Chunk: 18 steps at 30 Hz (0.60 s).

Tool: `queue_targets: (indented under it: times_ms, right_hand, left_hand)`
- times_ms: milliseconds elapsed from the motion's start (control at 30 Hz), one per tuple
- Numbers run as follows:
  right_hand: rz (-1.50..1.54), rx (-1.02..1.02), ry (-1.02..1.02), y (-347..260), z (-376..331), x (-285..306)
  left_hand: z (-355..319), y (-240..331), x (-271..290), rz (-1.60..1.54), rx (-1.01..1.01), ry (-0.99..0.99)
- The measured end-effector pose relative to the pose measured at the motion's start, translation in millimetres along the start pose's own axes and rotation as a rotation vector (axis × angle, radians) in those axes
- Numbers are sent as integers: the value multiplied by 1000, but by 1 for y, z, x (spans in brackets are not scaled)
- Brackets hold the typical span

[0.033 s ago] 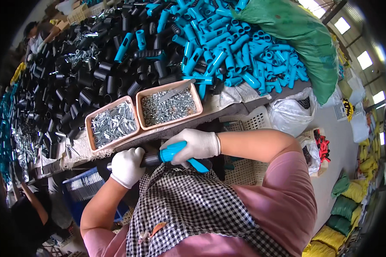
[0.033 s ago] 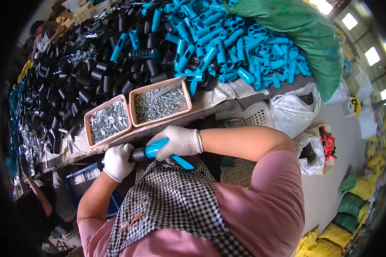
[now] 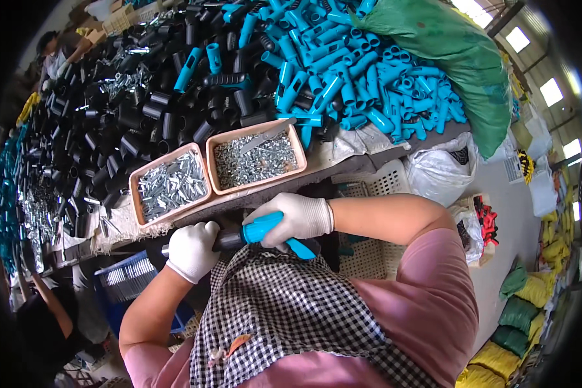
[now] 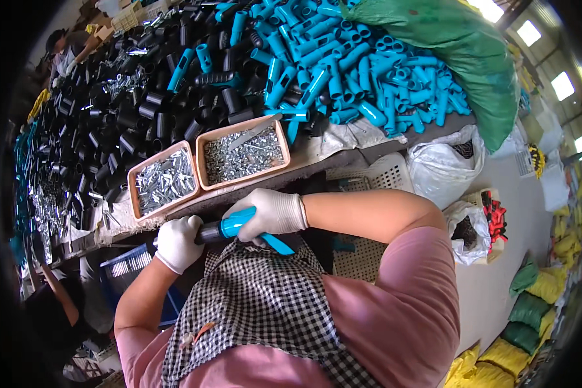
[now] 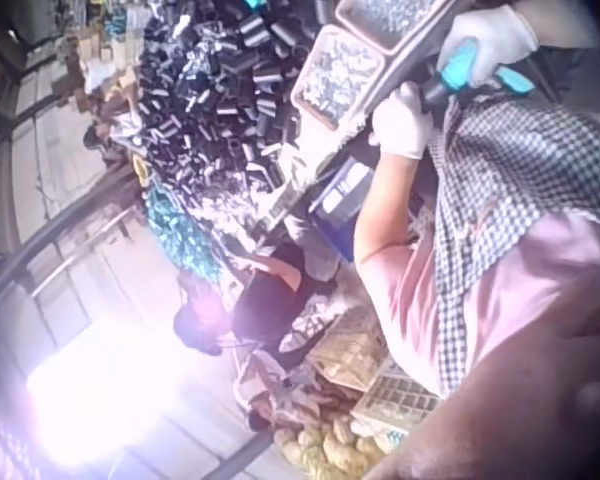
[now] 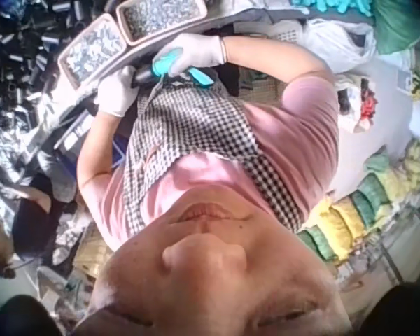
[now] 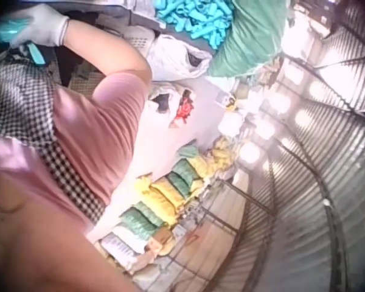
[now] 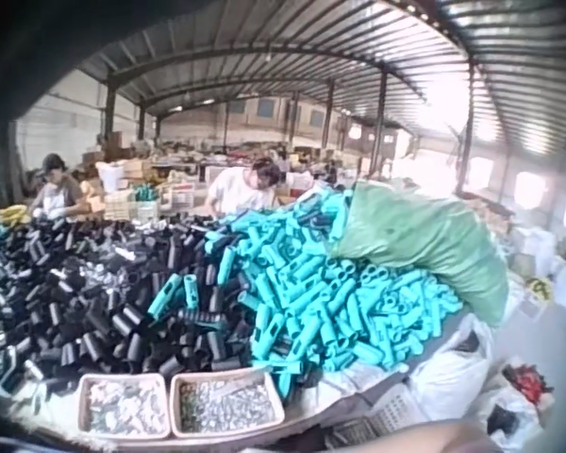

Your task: Assembling mechanical components into plastic handles in a factory setting.

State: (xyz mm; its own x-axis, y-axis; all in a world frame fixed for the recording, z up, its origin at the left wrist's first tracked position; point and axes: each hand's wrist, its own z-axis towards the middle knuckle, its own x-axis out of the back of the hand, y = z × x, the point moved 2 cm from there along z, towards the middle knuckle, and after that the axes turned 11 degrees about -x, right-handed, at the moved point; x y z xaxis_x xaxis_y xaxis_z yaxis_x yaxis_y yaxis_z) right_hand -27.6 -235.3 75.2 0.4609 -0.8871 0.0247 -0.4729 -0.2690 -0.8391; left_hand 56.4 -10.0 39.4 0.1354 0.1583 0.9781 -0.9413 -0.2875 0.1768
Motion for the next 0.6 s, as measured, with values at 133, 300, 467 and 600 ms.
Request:
queue_targets:
  times_ms: [133, 300, 467, 600]
  right_hand:
    - [-624, 403, 162, -1, 1, 1]
    - [-1348, 688, 152, -4, -5, -3]
    - [-1432, 1088, 26, -13, -9, -6]
    - [-1420, 1156, 69, -16, -15, -12]
  left_hand:
    - [12, 8, 12, -293, 80, -195]
    - [8, 3, -17, -610, 9, -430]
    - [6, 5, -25, -1111, -30, -800]
    - [-6, 10, -31, -1311, 17, -826]
